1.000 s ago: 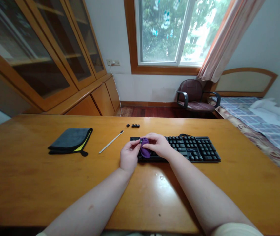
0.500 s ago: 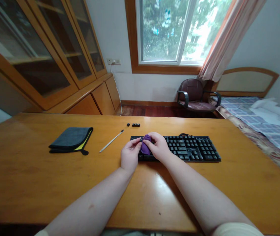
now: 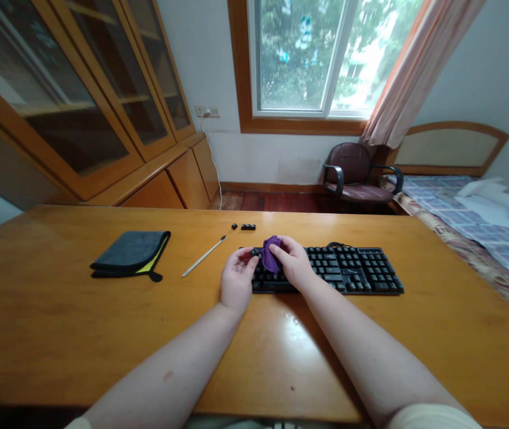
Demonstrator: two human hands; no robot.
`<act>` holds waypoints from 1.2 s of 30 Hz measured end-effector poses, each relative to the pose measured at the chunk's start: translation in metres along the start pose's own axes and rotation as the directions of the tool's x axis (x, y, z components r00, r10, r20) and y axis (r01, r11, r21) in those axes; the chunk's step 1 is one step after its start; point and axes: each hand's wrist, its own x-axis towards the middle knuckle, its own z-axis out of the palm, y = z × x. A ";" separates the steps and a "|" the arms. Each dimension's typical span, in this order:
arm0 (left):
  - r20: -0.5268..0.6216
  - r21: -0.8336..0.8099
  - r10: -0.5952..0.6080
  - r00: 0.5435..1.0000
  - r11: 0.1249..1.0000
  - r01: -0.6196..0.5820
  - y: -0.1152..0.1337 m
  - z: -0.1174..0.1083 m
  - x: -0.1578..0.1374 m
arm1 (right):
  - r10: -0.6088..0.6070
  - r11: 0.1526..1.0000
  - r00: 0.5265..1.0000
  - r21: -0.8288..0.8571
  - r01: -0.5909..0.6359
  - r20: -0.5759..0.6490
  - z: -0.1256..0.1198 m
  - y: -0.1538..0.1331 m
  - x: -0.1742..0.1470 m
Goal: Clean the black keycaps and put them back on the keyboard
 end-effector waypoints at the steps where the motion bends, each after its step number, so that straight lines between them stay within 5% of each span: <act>1: 0.013 0.012 0.007 1.000 1.000 -0.008 0.000 -0.001 0.000 | 0.008 1.000 1.000 0.005 -0.008 -0.010 0.000 0.001 0.000; 7: 0.108 0.026 -0.028 0.994 0.999 0.026 0.001 -0.002 0.000 | 0.000 0.999 1.000 0.037 0.000 0.023 0.002 0.007 0.000; 12: 0.069 -0.099 -0.069 0.995 0.992 0.076 0.000 0.002 0.001 | 0.013 1.000 0.999 0.027 -0.014 0.029 0.001 0.009 0.001; 21: 0.040 -0.017 -0.007 0.999 1.000 0.008 -0.001 -0.001 0.004 | -0.021 1.000 0.994 0.000 0.021 0.109 -0.003 0.001 0.000; 30: 0.005 0.018 -0.087 0.996 0.996 0.087 0.004 0.000 0.000 | -0.130 0.953 0.941 -0.224 0.206 0.313 -0.012 -0.010 0.004; 36: 0.001 0.047 -0.119 0.993 0.992 0.119 0.002 -0.001 0.000 | -0.158 0.903 0.952 -0.351 0.247 0.261 -0.005 -0.013 0.001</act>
